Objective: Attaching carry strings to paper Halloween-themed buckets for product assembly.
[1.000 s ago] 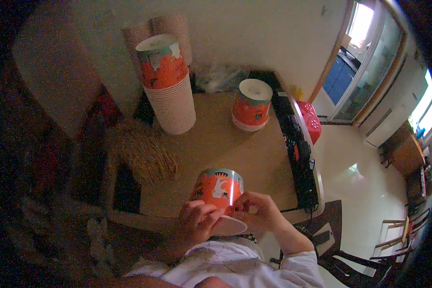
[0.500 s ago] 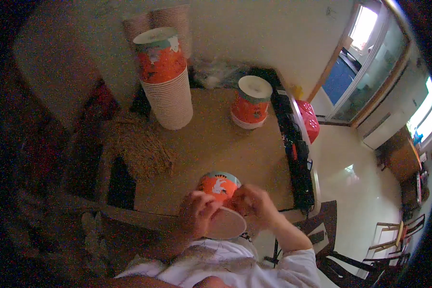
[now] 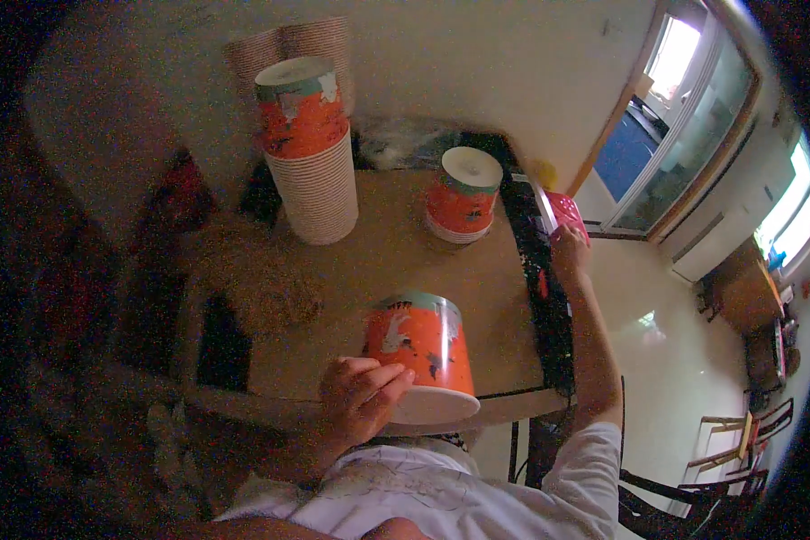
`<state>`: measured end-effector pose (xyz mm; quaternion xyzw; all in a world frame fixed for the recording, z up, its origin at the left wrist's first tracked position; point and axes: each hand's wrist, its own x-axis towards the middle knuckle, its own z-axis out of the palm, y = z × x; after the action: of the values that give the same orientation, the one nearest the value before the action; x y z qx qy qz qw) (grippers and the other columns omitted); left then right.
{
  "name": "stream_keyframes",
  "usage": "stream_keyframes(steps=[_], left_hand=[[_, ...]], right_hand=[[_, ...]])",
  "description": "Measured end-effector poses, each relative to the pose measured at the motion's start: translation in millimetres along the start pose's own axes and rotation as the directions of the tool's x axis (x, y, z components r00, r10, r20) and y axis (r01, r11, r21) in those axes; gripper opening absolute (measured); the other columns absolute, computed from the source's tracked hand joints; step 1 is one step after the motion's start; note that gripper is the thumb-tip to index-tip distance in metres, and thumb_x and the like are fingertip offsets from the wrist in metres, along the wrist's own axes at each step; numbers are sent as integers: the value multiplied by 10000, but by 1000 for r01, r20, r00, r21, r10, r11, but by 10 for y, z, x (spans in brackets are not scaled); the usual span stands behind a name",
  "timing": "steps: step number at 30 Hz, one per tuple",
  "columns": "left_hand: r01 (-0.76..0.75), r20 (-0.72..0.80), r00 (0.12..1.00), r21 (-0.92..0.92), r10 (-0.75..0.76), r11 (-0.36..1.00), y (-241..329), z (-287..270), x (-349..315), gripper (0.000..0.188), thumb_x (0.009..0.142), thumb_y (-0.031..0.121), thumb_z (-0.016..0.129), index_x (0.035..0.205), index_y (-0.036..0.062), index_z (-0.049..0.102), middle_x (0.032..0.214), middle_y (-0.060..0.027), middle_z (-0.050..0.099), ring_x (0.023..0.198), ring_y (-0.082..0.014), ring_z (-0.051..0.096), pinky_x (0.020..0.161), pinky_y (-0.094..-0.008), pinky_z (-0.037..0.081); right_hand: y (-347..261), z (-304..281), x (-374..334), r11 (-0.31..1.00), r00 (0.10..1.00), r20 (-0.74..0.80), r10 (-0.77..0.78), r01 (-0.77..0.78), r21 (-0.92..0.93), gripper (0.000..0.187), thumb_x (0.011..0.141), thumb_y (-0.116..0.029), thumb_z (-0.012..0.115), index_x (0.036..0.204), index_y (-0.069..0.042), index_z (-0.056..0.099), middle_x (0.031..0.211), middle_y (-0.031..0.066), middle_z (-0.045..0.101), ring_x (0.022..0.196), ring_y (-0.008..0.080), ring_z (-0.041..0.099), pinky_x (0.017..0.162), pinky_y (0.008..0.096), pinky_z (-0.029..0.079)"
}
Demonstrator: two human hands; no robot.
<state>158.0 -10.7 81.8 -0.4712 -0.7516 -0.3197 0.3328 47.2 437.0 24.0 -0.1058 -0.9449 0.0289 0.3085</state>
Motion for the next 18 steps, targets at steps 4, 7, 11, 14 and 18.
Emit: stream_keyframes(steps=[4, 7, 11, 14, 18], left_hand=[[94, 26, 995, -50, -93, 994, -31, 54, 28, 321, 667, 121, 637, 984, 89, 600, 944, -22, 570, 797, -191, 536, 658, -317, 444], [297, 27, 955, -26, -296, 955, -235, 134, 38, 280, 682, 114, 653, 956, 93, 602, 899, -19, 581, 763, -200, 549, 639, -322, 459], [411, -66, 907, -76, -416, 909, -313, 12, 199, 183, 725, 104, 646, 903, 83, 611, 804, -20, 590, 720, -211, 564, 604, -334, 473], [438, -66, 896, -43, -440, 898, -392, 38, 154, 148, 730, 111, 644, 872, 80, 621, 788, -35, 595, 738, -213, 576, 593, -337, 476], [629, 100, 775, -29, -624, 777, -683, 302, 42, 158, 744, 122, 646, 880, 45, 630, 772, -88, 601, 717, -256, 580, 628, -327, 469]], right_hand=[[-148, -100, -33, 993, 997, -16, 77, -75, 91, 219, 708, 5, 536, 908, -82, 546, 854, 126, 564, 797, 315, 558, 675, 394, 450], [-606, -342, -146, 933, 997, -74, -22, 47, 357, 235, 734, 49, 507, 940, -57, 543, 836, 136, 570, 736, 280, 575, 642, 349, 458], [-1133, -856, -388, 851, 977, 209, -36, -80, 519, 245, 784, 26, 523, 1020, -36, 545, 923, 102, 593, 874, 185, 563, 731, 276, 437], [-1486, -1029, -727, 532, 919, 394, -26, -321, 784, 207, 808, -35, 541, 1014, -32, 556, 895, 61, 582, 844, 137, 545, 731, 258, 432], [-1991, -960, -900, 625, 810, 471, -349, -173, 761, 284, 797, -17, 536, 1080, -35, 550, 921, 49, 565, 776, 108, 534, 692, 231, 435]])
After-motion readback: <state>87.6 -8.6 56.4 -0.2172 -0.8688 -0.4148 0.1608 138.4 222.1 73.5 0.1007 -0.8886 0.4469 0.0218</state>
